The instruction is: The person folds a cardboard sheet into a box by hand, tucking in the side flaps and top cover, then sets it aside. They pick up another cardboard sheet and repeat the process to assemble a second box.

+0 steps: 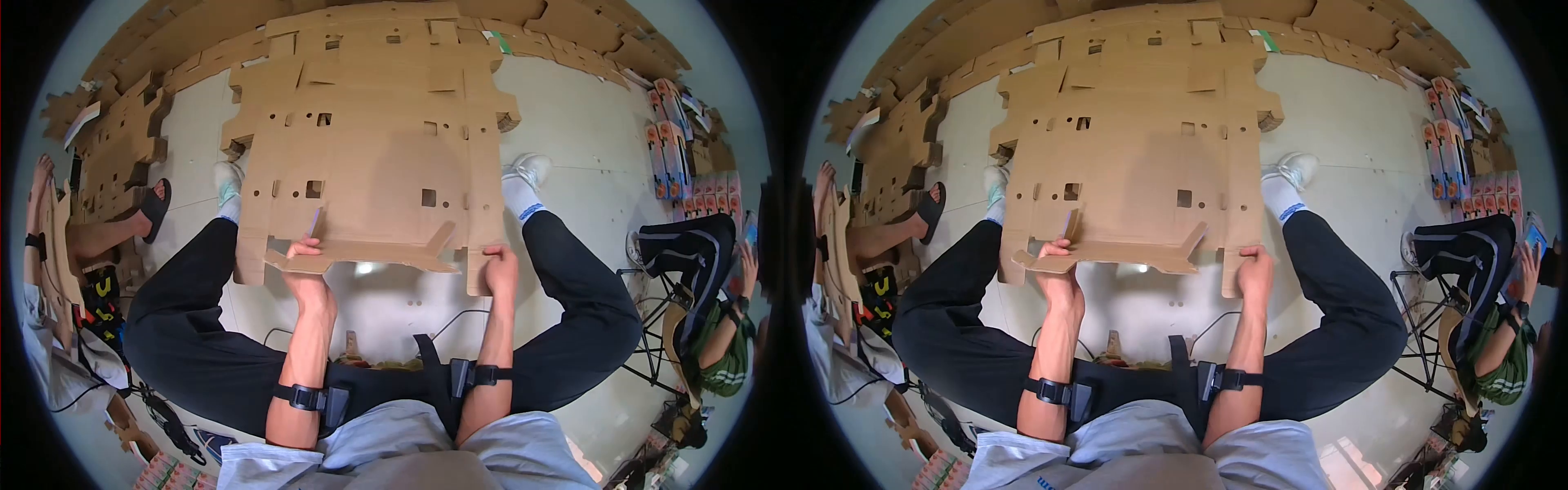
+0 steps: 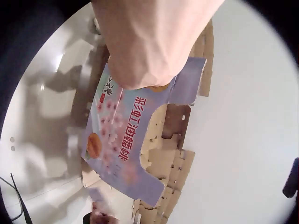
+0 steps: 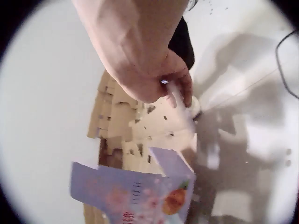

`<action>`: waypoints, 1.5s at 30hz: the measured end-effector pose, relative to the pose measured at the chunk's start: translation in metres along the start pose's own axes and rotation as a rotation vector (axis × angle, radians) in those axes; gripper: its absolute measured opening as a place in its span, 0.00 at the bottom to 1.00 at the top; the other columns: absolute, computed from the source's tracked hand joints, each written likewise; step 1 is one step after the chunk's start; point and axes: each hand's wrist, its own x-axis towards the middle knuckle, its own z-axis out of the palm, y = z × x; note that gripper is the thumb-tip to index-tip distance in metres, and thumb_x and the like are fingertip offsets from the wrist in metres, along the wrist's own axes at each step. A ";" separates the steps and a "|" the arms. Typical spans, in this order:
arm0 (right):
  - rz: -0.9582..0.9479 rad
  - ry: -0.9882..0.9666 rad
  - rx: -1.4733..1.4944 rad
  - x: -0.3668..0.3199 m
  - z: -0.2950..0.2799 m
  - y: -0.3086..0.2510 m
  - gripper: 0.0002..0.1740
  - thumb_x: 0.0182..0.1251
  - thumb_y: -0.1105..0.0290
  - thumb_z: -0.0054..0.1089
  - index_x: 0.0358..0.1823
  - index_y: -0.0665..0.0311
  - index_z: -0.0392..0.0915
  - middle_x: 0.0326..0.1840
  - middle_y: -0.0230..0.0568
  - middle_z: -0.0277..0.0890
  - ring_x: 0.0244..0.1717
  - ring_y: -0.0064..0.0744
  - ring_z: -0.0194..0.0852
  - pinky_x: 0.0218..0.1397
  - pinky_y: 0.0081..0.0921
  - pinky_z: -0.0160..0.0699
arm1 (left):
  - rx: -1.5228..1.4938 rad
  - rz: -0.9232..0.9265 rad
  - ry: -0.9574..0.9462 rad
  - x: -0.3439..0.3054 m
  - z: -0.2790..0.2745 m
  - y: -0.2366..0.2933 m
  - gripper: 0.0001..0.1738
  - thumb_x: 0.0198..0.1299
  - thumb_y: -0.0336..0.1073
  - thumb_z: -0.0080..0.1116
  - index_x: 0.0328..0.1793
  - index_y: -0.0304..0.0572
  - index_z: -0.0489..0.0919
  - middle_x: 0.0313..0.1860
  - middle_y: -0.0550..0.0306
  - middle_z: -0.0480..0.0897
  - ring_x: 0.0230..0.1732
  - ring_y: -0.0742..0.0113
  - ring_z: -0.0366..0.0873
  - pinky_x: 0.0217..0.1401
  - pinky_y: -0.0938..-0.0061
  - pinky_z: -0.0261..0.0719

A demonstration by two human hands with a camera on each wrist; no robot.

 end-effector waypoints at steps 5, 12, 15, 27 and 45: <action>-0.071 -0.115 0.648 -0.035 -0.060 -0.068 0.20 0.74 0.81 0.43 0.54 0.69 0.86 0.52 0.57 0.86 0.39 0.37 0.93 0.50 0.36 0.91 | 0.023 -0.054 0.006 -0.003 0.002 0.002 0.12 0.71 0.29 0.61 0.32 0.53 0.78 0.54 0.63 0.83 0.64 0.68 0.75 0.62 0.70 0.73; -0.397 0.079 0.015 -0.032 -0.059 -0.081 0.13 0.70 0.68 0.73 0.48 0.72 0.87 0.42 0.48 0.86 0.40 0.41 0.86 0.52 0.37 0.84 | -0.128 -0.126 0.106 -0.009 0.013 0.023 0.14 0.69 0.26 0.57 0.30 0.53 0.75 0.45 0.65 0.79 0.51 0.72 0.74 0.58 0.72 0.73; -0.095 0.118 -0.054 -0.042 -0.068 -0.110 0.23 0.73 0.56 0.75 0.37 0.73 0.84 0.40 0.51 0.83 0.36 0.41 0.78 0.44 0.40 0.77 | -0.181 -0.157 0.090 -0.006 0.007 0.038 0.15 0.72 0.23 0.53 0.29 0.48 0.73 0.45 0.60 0.78 0.70 0.64 0.72 0.82 0.64 0.61; -0.391 -0.152 0.095 -0.058 -0.031 -0.152 0.20 0.67 0.67 0.76 0.58 0.64 0.82 0.27 0.34 0.79 0.29 0.20 0.80 0.40 0.24 0.81 | 0.026 -0.155 0.156 -0.024 0.030 0.001 0.14 0.67 0.19 0.53 0.29 0.46 0.75 0.44 0.56 0.82 0.62 0.59 0.78 0.72 0.63 0.70; 0.118 -0.745 0.580 -0.022 0.023 -0.085 0.60 0.55 0.71 0.88 0.83 0.53 0.53 0.80 0.51 0.63 0.71 0.45 0.76 0.69 0.44 0.82 | 0.192 -0.209 0.046 -0.025 0.021 -0.007 0.14 0.67 0.21 0.52 0.29 0.47 0.75 0.35 0.69 0.74 0.40 0.75 0.70 0.46 0.74 0.68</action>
